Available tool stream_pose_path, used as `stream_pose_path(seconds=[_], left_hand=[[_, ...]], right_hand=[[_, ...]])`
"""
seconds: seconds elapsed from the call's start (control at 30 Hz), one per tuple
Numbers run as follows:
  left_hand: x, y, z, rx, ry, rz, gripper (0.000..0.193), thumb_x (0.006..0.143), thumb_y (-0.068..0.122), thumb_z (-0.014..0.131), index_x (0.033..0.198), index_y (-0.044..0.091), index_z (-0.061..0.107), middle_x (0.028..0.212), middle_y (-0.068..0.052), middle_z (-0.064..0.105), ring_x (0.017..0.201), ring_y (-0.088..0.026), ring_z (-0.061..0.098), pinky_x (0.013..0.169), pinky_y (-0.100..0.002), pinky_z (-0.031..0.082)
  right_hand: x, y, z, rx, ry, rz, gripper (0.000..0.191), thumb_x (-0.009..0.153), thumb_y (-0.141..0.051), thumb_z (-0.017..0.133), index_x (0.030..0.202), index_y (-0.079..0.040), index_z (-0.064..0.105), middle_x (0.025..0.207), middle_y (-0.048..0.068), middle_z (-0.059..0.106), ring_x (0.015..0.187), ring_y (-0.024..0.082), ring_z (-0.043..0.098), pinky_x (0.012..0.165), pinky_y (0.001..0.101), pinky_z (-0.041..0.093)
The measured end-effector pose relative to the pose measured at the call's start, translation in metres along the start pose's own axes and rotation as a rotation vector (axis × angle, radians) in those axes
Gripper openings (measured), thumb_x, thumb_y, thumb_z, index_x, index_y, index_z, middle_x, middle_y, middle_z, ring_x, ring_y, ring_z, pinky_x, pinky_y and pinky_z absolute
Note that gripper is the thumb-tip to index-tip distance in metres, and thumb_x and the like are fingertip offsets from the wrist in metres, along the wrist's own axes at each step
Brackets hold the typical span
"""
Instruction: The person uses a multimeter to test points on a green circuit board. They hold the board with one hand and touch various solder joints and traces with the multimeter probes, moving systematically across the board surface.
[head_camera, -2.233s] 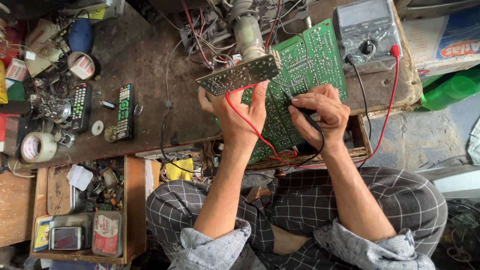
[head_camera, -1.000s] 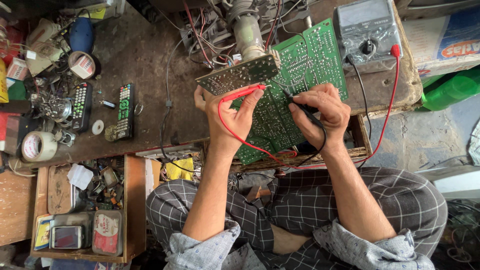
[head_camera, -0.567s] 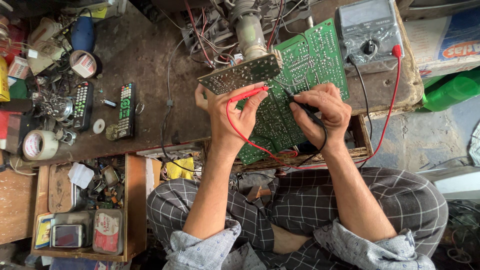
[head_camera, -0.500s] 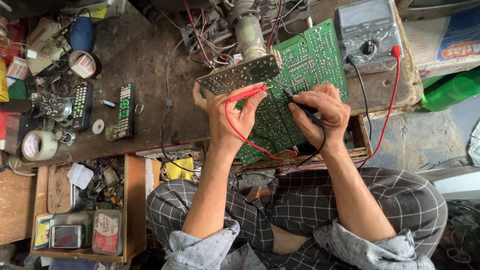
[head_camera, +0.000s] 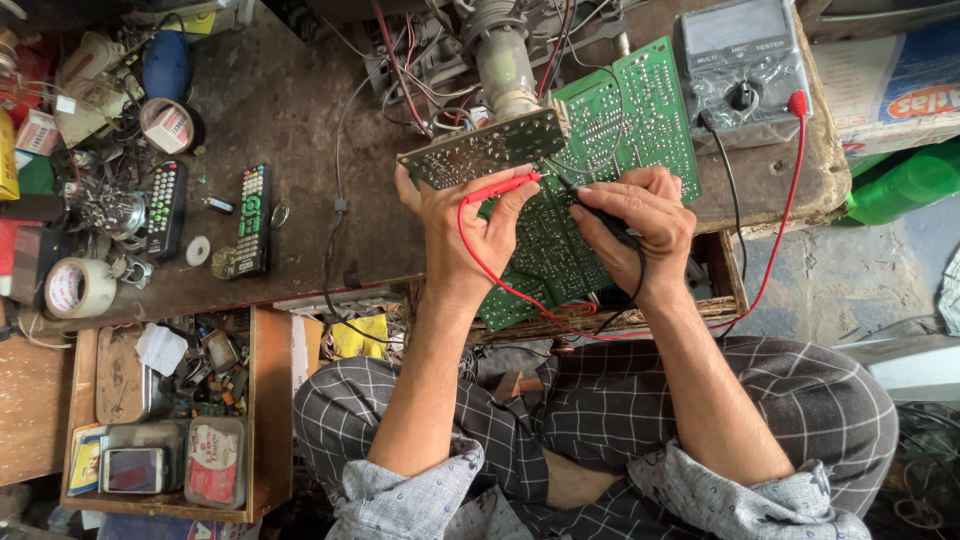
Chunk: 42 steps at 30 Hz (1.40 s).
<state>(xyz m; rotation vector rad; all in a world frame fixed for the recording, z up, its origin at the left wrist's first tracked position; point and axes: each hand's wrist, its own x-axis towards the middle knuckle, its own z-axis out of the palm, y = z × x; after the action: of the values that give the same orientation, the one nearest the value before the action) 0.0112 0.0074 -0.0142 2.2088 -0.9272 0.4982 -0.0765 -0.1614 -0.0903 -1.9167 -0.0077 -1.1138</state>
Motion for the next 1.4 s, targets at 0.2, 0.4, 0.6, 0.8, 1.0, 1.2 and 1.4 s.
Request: stream_pose_path(seconds=[0.2,0.4,0.6,0.8,1.0,1.2,1.4], left_hand=[[0.001,0.000,0.000,-0.014,-0.003,-0.008,0.013,0.093,0.034,0.077,0.097,0.022,0.082,0.092,0.004,0.080,0.102,-0.019,0.074,0.122,-0.070,0.000],[0.000,0.001,-0.006,-0.014,-0.001,0.009,0.013,0.095,0.033,0.076,0.099,0.022,0.081,0.093,0.004,0.080,0.103,-0.018,0.073,0.122,-0.071,0.001],[-0.001,0.002,-0.011,0.000,-0.005,-0.004,0.012,0.095,0.032,0.075,0.101,0.023,0.081,0.092,0.004,0.080,0.104,-0.021,0.073,0.122,-0.071,0.002],[-0.001,0.001,-0.009,-0.036,0.094,0.013,0.020,0.100,0.037,0.073,0.107,0.019,0.077,0.125,-0.004,0.072,0.131,-0.025,0.057,0.125,-0.065,0.009],[0.001,-0.001,-0.003,-0.014,0.101,-0.057,0.023,0.102,0.035,0.071,0.110,0.014,0.076,0.124,-0.002,0.072,0.128,-0.024,0.059,0.127,-0.063,0.012],[0.005,0.003,0.003,0.029,0.112,-0.041,0.024,0.101,0.033,0.072,0.116,0.014,0.075,0.128,-0.004,0.070,0.131,-0.025,0.056,0.124,-0.062,0.010],[0.011,0.009,0.009,0.061,0.131,-0.016,0.026,0.102,0.033,0.071,0.119,0.014,0.073,0.132,-0.005,0.068,0.133,-0.026,0.054,0.124,-0.061,0.014]], right_hand=[[0.003,-0.003,-0.001,0.003,-0.030,0.013,0.024,0.082,-0.005,0.089,0.103,-0.009,0.079,0.103,0.002,0.077,0.095,0.019,0.061,0.094,0.0328,0.045],[0.004,-0.008,0.001,-0.002,-0.036,0.003,0.024,0.082,-0.006,0.089,0.103,-0.009,0.079,0.103,0.002,0.077,0.094,0.019,0.061,0.095,0.0332,0.044],[0.003,-0.009,0.004,-0.014,-0.044,-0.019,0.023,0.082,-0.005,0.089,0.103,-0.008,0.079,0.102,0.002,0.077,0.093,0.019,0.061,0.095,0.0343,0.043],[0.001,-0.006,0.001,0.230,0.049,0.174,0.019,0.086,-0.001,0.082,0.103,-0.007,0.075,0.096,0.002,0.071,0.092,0.016,0.062,0.084,0.0293,0.049],[0.002,-0.005,0.000,0.236,0.040,0.088,0.018,0.085,0.003,0.080,0.100,-0.005,0.074,0.099,0.004,0.074,0.096,0.018,0.060,0.090,0.0311,0.048],[0.007,-0.006,-0.006,0.167,-0.009,0.072,0.020,0.080,0.002,0.081,0.097,-0.007,0.075,0.096,0.001,0.074,0.095,0.018,0.060,0.095,0.0333,0.047],[0.013,-0.002,-0.012,0.141,-0.030,0.051,0.021,0.079,0.001,0.082,0.097,-0.008,0.076,0.096,0.001,0.074,0.094,0.018,0.060,0.093,0.0329,0.046]])
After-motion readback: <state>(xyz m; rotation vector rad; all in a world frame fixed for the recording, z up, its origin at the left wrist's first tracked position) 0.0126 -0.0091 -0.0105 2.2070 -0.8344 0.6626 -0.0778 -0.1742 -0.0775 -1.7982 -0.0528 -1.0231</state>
